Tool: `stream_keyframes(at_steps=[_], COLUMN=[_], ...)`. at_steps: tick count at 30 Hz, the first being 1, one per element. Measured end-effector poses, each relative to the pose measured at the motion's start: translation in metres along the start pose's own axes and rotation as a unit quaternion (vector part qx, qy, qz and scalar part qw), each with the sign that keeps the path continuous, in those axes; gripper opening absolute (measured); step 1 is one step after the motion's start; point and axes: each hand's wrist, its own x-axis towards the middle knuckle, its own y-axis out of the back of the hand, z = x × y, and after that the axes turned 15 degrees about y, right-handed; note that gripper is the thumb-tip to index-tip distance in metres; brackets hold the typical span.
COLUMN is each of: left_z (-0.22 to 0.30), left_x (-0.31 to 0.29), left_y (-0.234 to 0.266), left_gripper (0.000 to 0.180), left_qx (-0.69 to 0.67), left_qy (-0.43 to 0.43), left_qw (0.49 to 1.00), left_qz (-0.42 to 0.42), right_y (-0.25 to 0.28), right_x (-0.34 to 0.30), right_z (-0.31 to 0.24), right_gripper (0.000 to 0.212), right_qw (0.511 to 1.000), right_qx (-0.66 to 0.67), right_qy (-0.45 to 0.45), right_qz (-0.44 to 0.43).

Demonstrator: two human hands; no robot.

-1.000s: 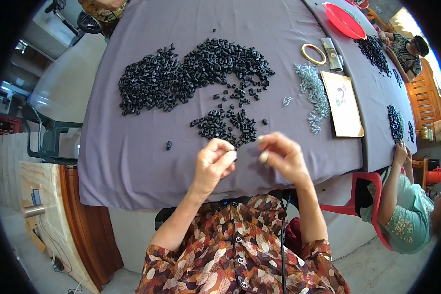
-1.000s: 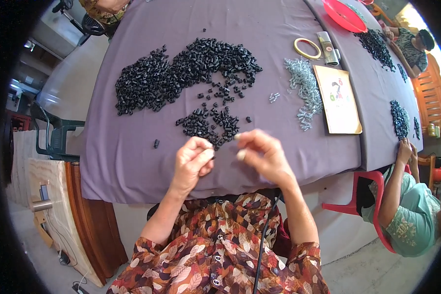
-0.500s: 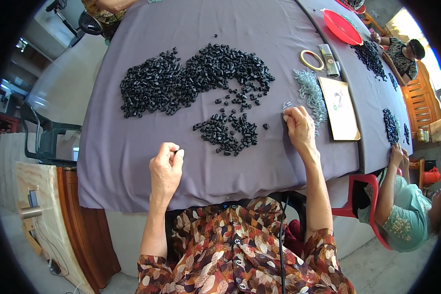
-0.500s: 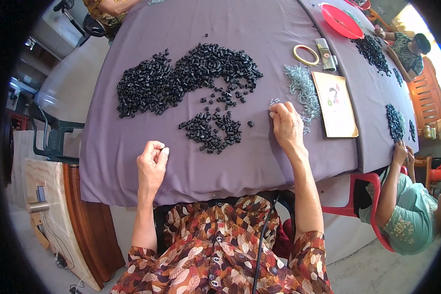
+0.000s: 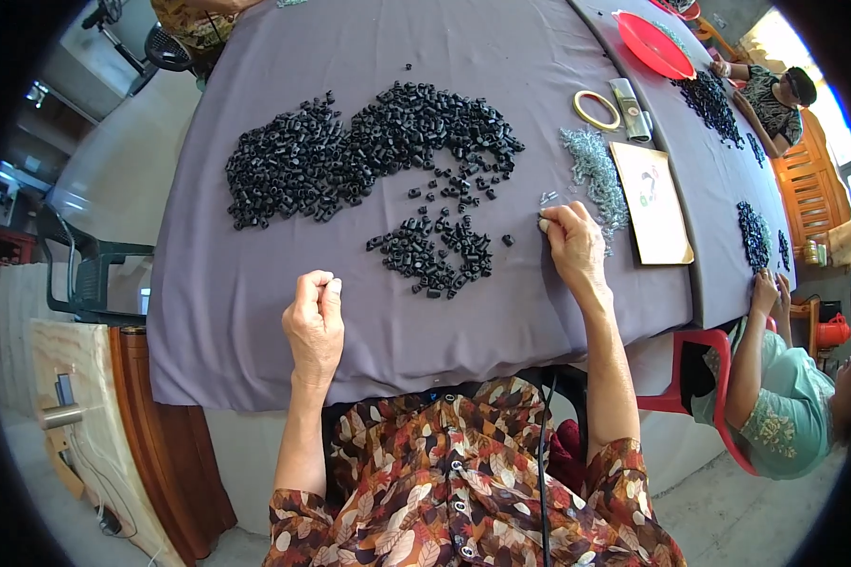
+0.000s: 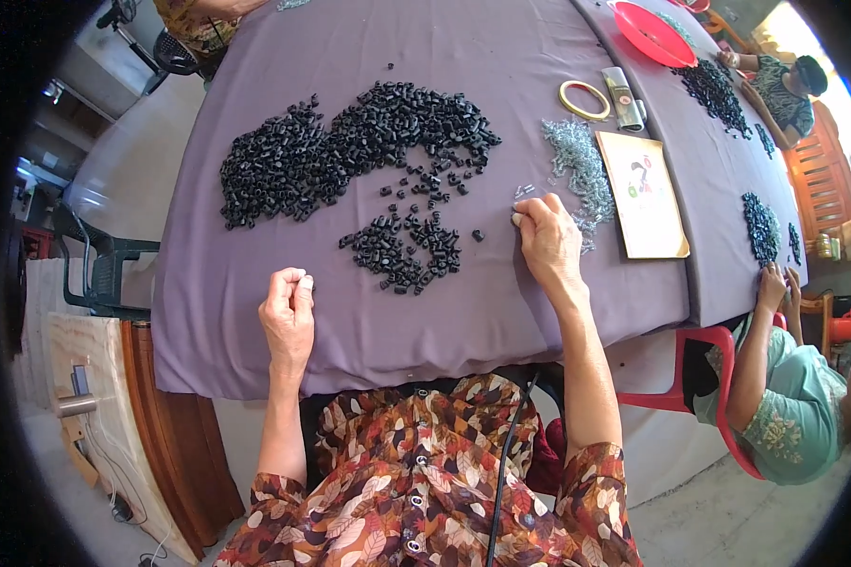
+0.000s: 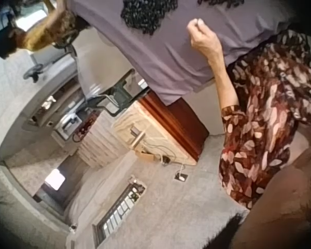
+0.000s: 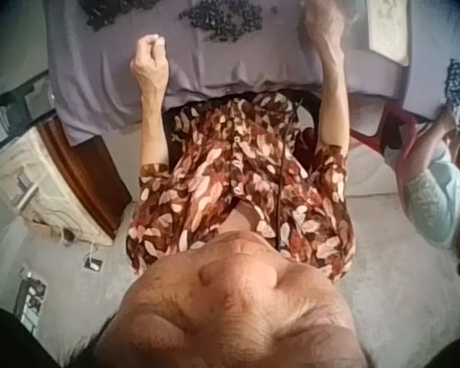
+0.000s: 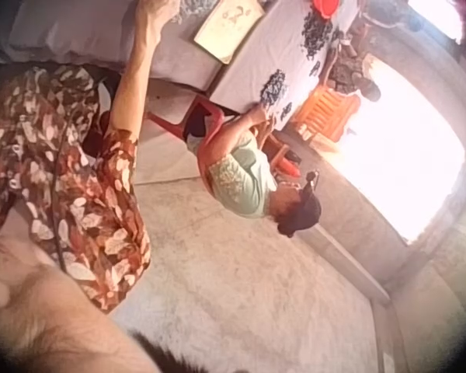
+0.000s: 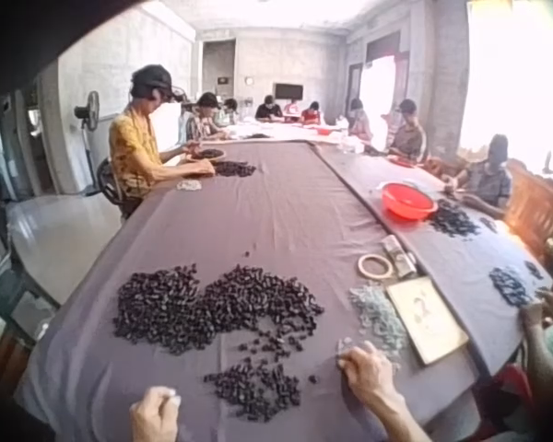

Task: The person assembles plastic cord locks by picking up outer housings and internal pieces from piles on the table, inserting the components together by hand, and placing the assembled stoppers onto the table.

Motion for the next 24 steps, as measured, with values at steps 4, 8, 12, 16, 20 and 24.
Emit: stream_keyframes(at_steps=[4,8,12,16,20,24], left_z=[0.018,0.046,0.074,0.103,0.104,0.107], left_x=[-0.009,-0.017,-0.020,-0.019,-0.021,-0.023], left_y=[-0.005,-0.030,-0.054,-0.079,-0.103,-0.108], left_gripper=[0.006,0.008,0.007,0.011,0.014,0.014], left_qx=[0.000,-0.042,-0.088,-0.135,-0.152,-0.173], left_qy=[-0.043,-0.095,-0.104,-0.134,-0.126,-0.144], left_qw=[0.999,0.993,0.982,0.961,0.952,0.940], left_qz=[0.008,-0.048,-0.128,-0.201,-0.235,-0.257], right_y=[-0.005,-0.003,-0.003,0.002,0.006,0.004], right_x=[-0.005,-0.013,-0.018,-0.026,-0.034,-0.040], right_z=[-0.001,-0.005,-0.014,-0.034,-0.043,-0.033], right_gripper=[0.007,0.006,0.006,0.004,0.004,0.006], right_qw=[0.999,0.997,0.986,0.958,0.915,0.867], right_qx=[-0.014,0.001,0.147,0.280,0.393,0.481], right_qy=[0.031,0.052,0.013,-0.043,-0.094,-0.126], right_qz=[0.009,0.064,0.077,0.041,-0.001,-0.004])
